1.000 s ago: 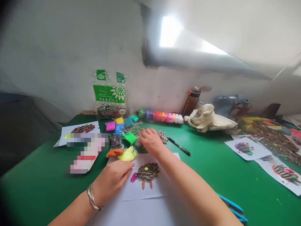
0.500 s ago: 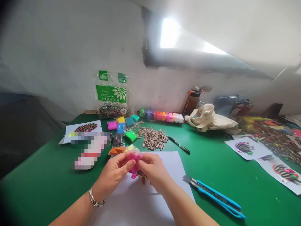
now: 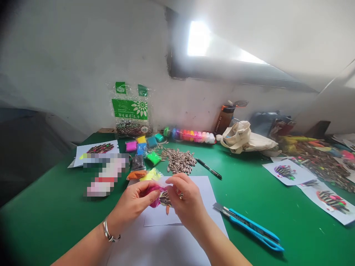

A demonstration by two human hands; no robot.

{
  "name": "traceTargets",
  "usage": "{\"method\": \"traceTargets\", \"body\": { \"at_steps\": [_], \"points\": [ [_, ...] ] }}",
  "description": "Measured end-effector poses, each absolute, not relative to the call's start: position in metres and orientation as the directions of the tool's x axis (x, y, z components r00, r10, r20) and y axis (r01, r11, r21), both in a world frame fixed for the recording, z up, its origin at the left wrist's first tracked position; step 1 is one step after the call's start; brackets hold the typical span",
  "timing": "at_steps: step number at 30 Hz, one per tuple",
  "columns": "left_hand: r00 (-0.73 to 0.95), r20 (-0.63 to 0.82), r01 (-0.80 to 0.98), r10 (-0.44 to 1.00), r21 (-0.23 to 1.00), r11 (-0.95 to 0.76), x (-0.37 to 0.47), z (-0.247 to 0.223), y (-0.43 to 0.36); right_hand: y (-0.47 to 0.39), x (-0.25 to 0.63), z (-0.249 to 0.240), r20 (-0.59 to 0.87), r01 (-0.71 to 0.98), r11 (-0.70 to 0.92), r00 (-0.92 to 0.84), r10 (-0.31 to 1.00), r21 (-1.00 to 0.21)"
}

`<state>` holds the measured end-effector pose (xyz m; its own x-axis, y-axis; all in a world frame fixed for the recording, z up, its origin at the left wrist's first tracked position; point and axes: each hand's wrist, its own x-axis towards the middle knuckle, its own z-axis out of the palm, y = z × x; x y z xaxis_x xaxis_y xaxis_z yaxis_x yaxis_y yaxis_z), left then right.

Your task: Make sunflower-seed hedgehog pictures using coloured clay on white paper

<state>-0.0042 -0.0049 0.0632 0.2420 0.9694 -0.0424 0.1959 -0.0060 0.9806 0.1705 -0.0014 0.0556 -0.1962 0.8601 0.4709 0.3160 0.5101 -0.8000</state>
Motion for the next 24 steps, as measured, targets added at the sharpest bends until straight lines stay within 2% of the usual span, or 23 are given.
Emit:
{"method": "traceTargets", "body": {
  "at_steps": [5, 11, 15, 20, 24],
  "points": [
    [0.216, 0.008, 0.349, 0.976, 0.933, -0.085, -0.003, 0.063, -0.007, -0.003, 0.172, 0.049, 0.475, 0.399, 0.534, -0.244, 0.845, -0.745],
    [0.228, 0.222, 0.567, 0.948, 0.761, -0.315, -0.003, 0.058, -0.007, -0.003, 0.169, 0.047, 0.361, 0.436, 0.437, -0.250, 0.898, -0.787],
    [0.264, 0.295, 0.621, 0.918, 0.677, -0.396, -0.003, 0.055, -0.007, -0.003, 0.168, 0.046, 0.410, 0.485, 0.458, -0.209, 0.888, -0.745],
    [0.307, 0.321, 0.661, 0.896, 0.606, -0.443, -0.002, 0.053, -0.008, -0.004, 0.170, 0.048, 0.393, 0.564, 0.473, -0.265, 0.880, -0.677],
    [0.338, 0.328, 0.670, 0.882, 0.574, -0.471, -0.002, 0.052, -0.009, -0.003, 0.171, 0.049, 0.325, 0.554, 0.427, -0.278, 0.904, -0.715]
  ]
}}
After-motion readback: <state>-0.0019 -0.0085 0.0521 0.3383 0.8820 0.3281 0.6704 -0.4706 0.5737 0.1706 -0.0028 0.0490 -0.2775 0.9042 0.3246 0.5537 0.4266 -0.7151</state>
